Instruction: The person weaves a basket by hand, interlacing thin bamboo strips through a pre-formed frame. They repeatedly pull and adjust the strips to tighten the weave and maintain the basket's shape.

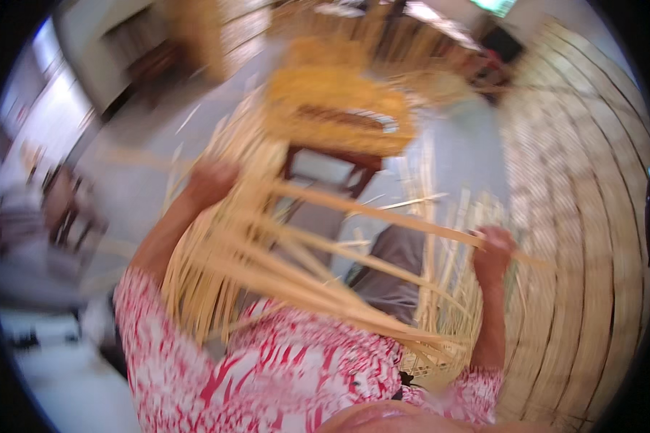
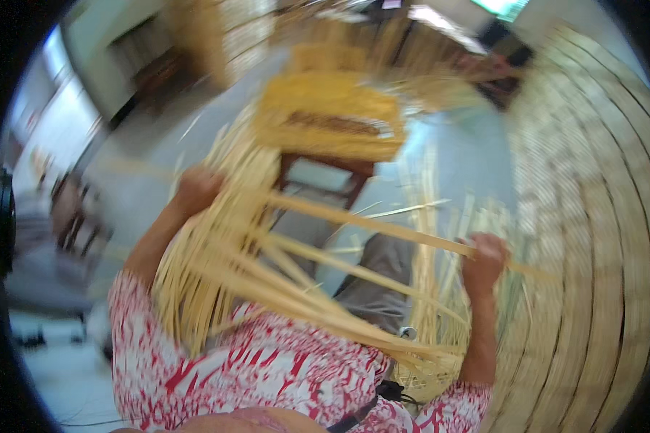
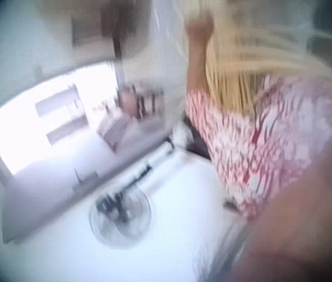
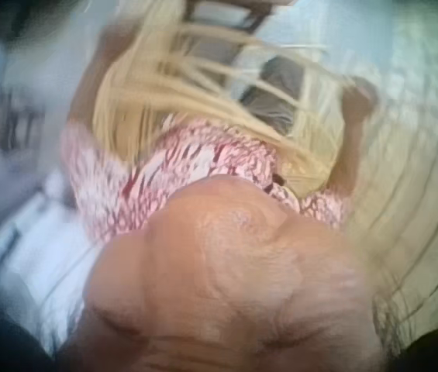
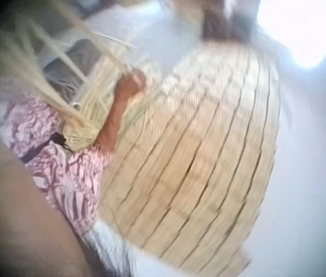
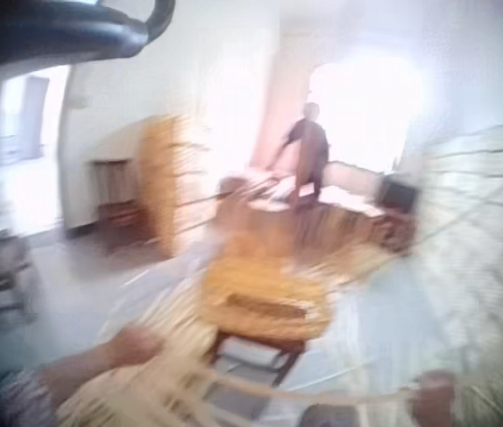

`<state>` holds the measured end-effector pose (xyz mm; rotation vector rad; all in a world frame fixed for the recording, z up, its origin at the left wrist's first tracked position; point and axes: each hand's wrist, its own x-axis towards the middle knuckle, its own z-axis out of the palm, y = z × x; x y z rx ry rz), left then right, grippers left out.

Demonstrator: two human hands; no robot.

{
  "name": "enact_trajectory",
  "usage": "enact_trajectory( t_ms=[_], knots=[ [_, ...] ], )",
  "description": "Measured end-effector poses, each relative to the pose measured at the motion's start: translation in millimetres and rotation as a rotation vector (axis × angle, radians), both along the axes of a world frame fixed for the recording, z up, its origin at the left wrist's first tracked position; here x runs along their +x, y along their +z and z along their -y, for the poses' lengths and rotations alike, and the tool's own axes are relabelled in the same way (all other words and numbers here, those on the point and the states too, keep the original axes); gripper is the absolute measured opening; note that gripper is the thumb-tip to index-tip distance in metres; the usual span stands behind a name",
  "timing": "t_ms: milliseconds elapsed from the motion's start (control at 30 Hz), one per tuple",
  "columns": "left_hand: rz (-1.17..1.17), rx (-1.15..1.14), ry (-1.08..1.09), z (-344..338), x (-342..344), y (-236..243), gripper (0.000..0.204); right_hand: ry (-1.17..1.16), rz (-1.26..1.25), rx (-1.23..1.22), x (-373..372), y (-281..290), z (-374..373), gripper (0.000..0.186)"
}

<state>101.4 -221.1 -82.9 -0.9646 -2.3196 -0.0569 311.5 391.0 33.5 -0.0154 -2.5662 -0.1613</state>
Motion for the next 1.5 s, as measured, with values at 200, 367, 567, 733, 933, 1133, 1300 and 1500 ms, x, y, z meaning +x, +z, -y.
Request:
enact_trajectory(
  t_ms=[200, 367, 567, 733, 933, 1133, 1300, 1500],
  knots=[
    [0.047, 0.064, 0.027, -11.6, 14.2, 24.2, 0.009, 0.046, 0.088, -0.037, -14.9, 26.6, 24.4, 0.022],
    [0.102, 0.096, -0.004, -16.2, -9.4, 7.8, 0.012, 0.028, 0.321, -0.255, -5.9, 34.0, 18.0, 0.025],
    [0.264, 0.013, -0.025, -33.6, -20.8, -15.4, 0.019, 0.061, 0.586, -0.527, 4.6, 42.0, -5.8, 0.041],
    [0.375, -0.064, 0.039, -73.4, -15.6, -30.6, 0.033, 0.093, 0.640, -1.185, 21.1, 35.9, -33.7, 0.032],
    [0.483, 0.217, -0.222, -131.0, 22.5, 6.0, 0.060, -0.273, 0.598, -1.079, 61.9, 53.4, -111.4, 0.031],
    [0.751, 0.157, -0.630, -176.7, 101.1, 20.1, 0.052, -0.590, 0.309, -1.479, 164.8, 59.7, -226.3, 0.021],
    [0.991, -0.052, -0.522, -184.7, 128.2, 38.1, 0.041, -0.481, -0.086, -1.759, 195.9, 61.8, -274.4, 0.018],
    [1.320, 0.111, -0.799, -171.2, 162.3, 11.4, 0.029, -0.004, -0.187, -2.022, 112.5, 97.4, -265.0, 0.023]
  ],
)
